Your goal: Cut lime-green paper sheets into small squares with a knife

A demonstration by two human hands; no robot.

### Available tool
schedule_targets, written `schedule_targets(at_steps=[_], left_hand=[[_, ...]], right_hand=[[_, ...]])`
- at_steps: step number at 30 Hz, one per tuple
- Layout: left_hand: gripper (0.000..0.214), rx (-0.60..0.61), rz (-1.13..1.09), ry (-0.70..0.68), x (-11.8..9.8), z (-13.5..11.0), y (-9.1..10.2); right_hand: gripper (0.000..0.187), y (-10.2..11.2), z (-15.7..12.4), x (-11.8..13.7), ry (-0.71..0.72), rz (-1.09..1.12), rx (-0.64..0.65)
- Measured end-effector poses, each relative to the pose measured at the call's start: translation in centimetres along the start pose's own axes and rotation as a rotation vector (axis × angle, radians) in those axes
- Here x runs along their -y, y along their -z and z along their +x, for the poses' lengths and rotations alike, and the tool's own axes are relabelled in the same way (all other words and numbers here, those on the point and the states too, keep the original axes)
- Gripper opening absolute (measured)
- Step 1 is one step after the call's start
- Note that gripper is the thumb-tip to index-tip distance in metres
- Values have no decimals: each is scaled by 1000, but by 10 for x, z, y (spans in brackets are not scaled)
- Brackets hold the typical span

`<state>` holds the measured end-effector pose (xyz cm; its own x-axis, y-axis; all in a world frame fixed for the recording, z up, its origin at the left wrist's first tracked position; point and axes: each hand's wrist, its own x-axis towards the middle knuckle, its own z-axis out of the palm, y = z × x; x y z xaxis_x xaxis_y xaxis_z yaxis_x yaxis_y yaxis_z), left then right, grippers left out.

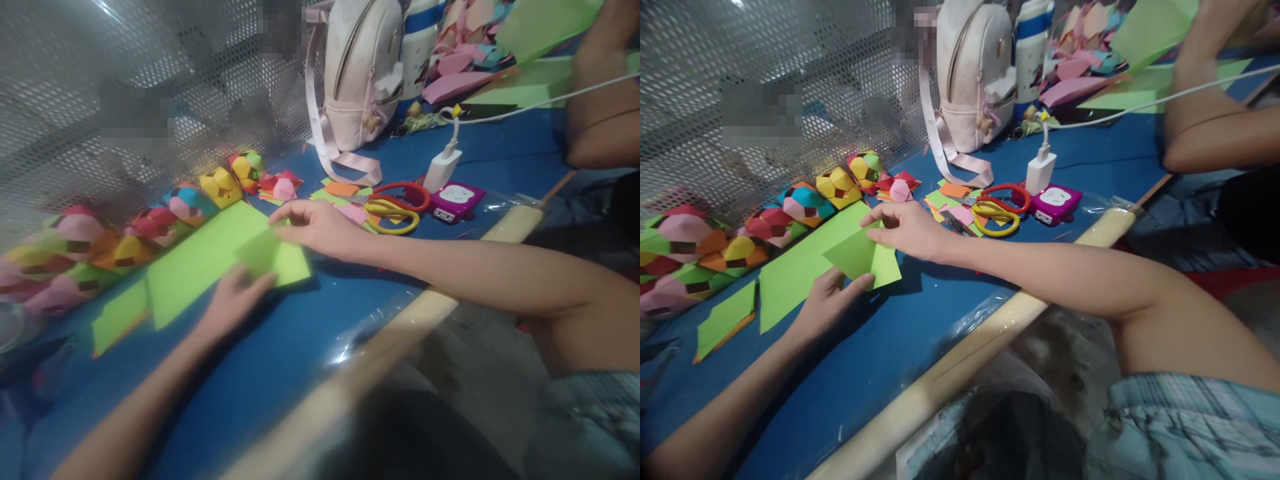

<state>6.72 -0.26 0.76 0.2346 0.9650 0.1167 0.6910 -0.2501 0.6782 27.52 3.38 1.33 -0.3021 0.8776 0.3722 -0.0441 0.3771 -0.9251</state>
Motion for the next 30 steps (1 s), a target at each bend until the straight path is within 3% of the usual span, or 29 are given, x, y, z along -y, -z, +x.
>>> schedule_targets(at_steps=[4, 10, 13, 19, 25, 30], left_hand=[[38, -52, -83, 32, -8, -5, 3], [39, -90, -104, 75, -12, -13, -3], [34, -88, -70, 61, -9, -15, -5], [40, -56, -81, 93, 6, -15, -7], [54, -41, -185, 203, 20, -11, -8], [44, -107, -193, 169, 21, -12, -9]], right_hand=[[11, -4, -4, 6, -12, 105, 6], [17, -10, -6, 5, -155, 194, 55], [26, -12, -6, 3, -244, 235, 73], [14, -12, -3, 1, -484, 478, 46], [16, -9, 1, -1, -581, 584, 13], [14, -11, 0, -3, -697, 629, 54]])
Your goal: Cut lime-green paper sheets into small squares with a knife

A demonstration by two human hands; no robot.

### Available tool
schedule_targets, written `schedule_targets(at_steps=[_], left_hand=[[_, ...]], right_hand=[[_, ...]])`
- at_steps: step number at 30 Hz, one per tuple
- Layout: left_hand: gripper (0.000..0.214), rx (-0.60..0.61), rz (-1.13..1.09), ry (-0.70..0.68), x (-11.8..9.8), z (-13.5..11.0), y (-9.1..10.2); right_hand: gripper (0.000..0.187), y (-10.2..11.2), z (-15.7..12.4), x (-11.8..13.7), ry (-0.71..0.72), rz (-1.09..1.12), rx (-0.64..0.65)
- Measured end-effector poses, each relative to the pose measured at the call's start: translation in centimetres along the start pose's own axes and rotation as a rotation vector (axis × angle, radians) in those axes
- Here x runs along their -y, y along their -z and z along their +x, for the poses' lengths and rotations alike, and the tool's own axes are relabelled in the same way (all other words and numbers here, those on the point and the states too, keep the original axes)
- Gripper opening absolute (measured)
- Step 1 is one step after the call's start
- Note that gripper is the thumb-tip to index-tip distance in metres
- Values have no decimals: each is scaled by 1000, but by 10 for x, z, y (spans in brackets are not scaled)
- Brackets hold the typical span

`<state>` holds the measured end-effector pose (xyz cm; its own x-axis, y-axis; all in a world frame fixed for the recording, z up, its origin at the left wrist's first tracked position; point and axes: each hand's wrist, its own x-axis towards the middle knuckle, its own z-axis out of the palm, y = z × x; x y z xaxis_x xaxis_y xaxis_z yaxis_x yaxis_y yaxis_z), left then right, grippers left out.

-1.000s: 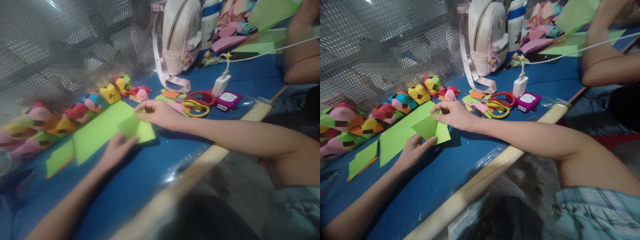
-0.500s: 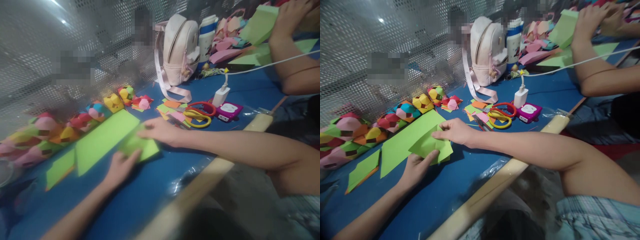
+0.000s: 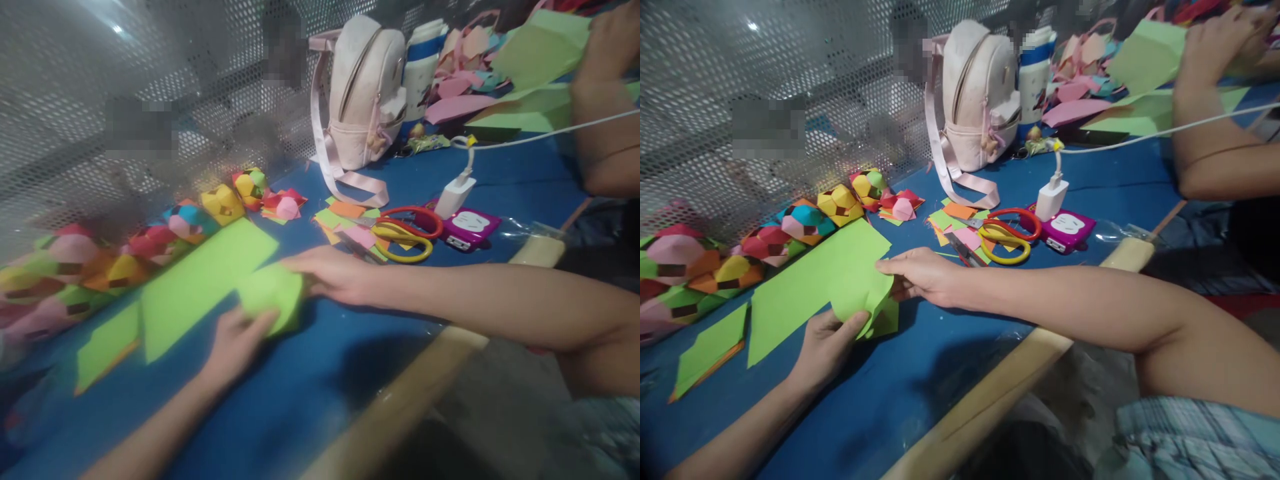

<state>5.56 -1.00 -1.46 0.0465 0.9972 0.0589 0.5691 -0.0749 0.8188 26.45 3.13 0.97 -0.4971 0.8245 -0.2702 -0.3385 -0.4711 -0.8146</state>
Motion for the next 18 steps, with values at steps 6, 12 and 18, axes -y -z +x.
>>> schedule_targets(at_steps=[6, 12, 18], left_hand=[[44, -53, 3, 3, -4, -5, -2], [49, -22, 10, 63, 3, -3, 0], [52, 94, -42, -83, 3, -5, 0]], right_hand=[[3, -8, -12, -5, 142, -376, -7], [11, -8, -6, -6, 93, -331, -94], [20, -3, -1, 1, 106, -123, -114]])
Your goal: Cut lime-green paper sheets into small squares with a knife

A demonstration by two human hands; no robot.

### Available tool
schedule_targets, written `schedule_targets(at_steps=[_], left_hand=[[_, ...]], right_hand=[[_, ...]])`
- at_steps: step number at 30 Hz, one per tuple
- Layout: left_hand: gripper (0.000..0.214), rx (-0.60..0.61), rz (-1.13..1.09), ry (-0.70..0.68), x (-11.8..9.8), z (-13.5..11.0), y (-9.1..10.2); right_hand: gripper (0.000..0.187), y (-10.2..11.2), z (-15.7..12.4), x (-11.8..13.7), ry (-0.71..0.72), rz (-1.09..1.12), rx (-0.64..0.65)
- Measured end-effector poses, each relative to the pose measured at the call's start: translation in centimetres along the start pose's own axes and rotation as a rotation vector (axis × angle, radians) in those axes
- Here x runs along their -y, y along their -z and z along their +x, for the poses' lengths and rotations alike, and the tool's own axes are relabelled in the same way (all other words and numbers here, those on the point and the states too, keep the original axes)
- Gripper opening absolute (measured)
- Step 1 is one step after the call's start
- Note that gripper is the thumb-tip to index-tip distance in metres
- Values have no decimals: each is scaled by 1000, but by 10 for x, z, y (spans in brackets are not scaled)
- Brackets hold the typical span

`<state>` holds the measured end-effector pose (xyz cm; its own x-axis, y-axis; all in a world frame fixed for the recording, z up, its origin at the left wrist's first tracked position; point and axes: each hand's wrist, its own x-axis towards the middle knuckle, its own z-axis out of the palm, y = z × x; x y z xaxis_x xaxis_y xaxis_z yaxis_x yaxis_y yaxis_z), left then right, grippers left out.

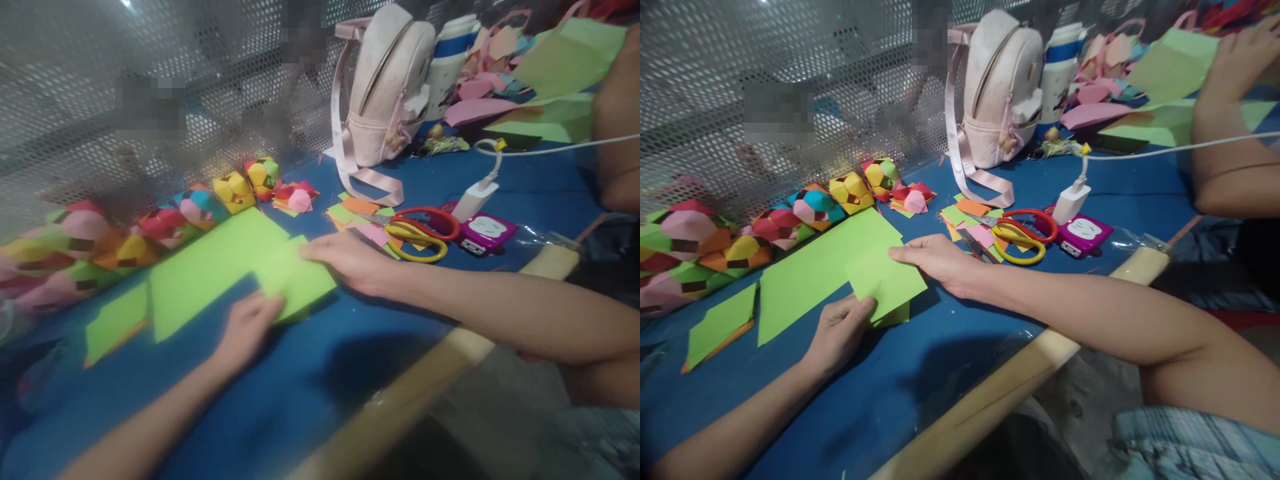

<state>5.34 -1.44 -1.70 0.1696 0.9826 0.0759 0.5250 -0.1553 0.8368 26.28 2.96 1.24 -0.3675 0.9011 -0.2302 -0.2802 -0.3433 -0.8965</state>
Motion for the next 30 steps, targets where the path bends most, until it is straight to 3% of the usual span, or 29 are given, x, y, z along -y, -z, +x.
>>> schedule_targets(at_steps=[4, 7, 9, 12, 15, 19, 21, 26, 30], left_hand=[[45, 108, -80, -120, -13, 0, 1], [42, 60, -18, -159, -22, 4, 10], [37, 23, 97, -179, -21, 10, 18], [29, -1, 273, -231, -10, 22, 26], [47, 53, 410, -221, 7, 32, 26], [68, 165, 562, -192, 21, 41, 23], [66, 187, 597, -231, 20, 44, 22], [57, 200, 630, -297, 12, 44, 22], [50, 165, 653, -306, 10, 40, 20]], right_hand=[[20, 14, 4, 7, 165, -70, -94], [19, 27, 15, 17, 314, -250, -207], [20, 32, 27, 25, 302, -356, -277], [22, 34, 47, 34, 176, -461, -338], [20, 35, 58, 38, 99, -475, -310], [13, 42, 50, 35, 262, -786, -351], [19, 43, 40, 30, 366, -1026, -304], [23, 36, 25, 12, 498, -1512, 134], [29, 28, 29, 6, 495, -1623, 137]])
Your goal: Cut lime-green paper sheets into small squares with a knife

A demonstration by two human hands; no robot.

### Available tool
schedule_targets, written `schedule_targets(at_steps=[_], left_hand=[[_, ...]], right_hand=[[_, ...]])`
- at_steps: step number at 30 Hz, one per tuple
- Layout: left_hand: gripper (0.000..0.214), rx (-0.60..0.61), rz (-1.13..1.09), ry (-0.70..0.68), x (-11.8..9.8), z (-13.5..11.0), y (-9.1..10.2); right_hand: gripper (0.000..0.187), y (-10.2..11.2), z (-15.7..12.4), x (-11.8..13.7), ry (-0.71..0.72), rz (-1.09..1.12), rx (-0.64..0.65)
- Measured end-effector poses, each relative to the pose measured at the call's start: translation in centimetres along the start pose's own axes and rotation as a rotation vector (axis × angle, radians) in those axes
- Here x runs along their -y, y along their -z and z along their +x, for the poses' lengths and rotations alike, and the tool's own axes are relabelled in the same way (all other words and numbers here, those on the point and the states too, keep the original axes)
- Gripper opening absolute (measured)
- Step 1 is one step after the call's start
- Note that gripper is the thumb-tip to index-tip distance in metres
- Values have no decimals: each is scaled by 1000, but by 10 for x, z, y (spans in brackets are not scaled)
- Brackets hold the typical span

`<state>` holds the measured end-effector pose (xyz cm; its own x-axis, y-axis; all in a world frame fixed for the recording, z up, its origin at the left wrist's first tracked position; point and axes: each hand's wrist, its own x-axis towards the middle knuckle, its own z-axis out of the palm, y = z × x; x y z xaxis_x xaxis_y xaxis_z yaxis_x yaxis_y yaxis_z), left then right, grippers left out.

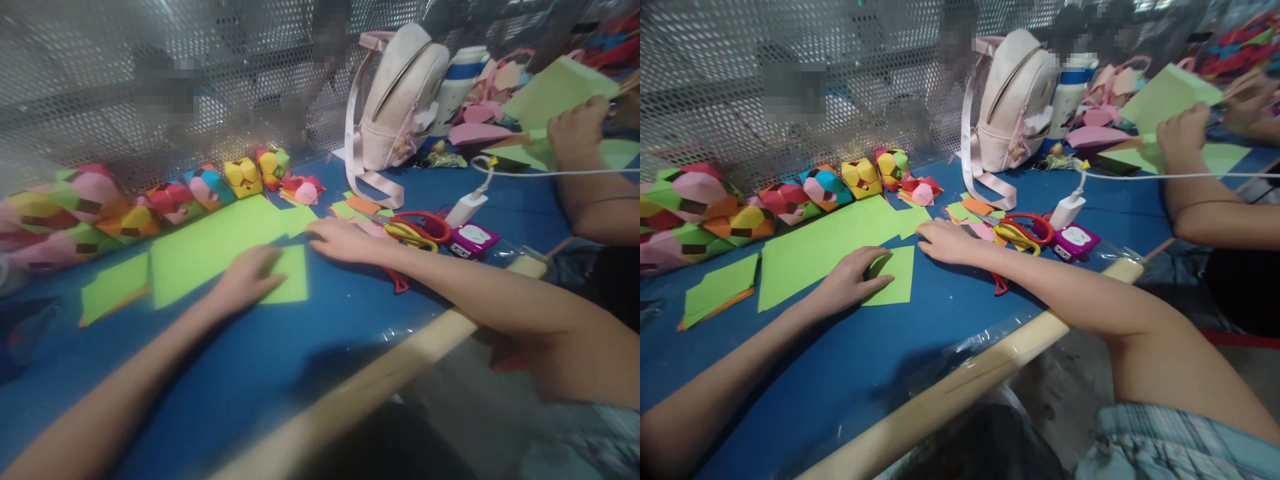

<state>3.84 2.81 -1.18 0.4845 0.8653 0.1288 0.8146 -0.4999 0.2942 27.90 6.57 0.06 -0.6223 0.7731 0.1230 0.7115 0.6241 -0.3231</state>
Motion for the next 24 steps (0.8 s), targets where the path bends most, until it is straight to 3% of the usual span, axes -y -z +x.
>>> schedule_targets(at_steps=[6, 10, 13, 17, 21, 24], left_hand=[[49, -76, 2, 7, 2, 0, -7], [47, -143, -110, -1, 4, 0, -9], [40, -167, -206, 46, 2, -1, -9], [37, -186, -336, 151, -6, -1, -8], [40, -334, -473, 251, -16, -2, -7], [46, -422, -594, 294, -23, -5, -7]], right_hand=[[28, -5, 6, 12, 62, -118, 88], [28, -13, 4, 18, 105, -76, 59], [28, -15, 2, 18, 92, 48, 30], [48, -12, 0, 15, 3, 325, -33], [62, -9, 2, 16, -162, 718, -46], [54, -8, 2, 21, -229, 847, -38]])
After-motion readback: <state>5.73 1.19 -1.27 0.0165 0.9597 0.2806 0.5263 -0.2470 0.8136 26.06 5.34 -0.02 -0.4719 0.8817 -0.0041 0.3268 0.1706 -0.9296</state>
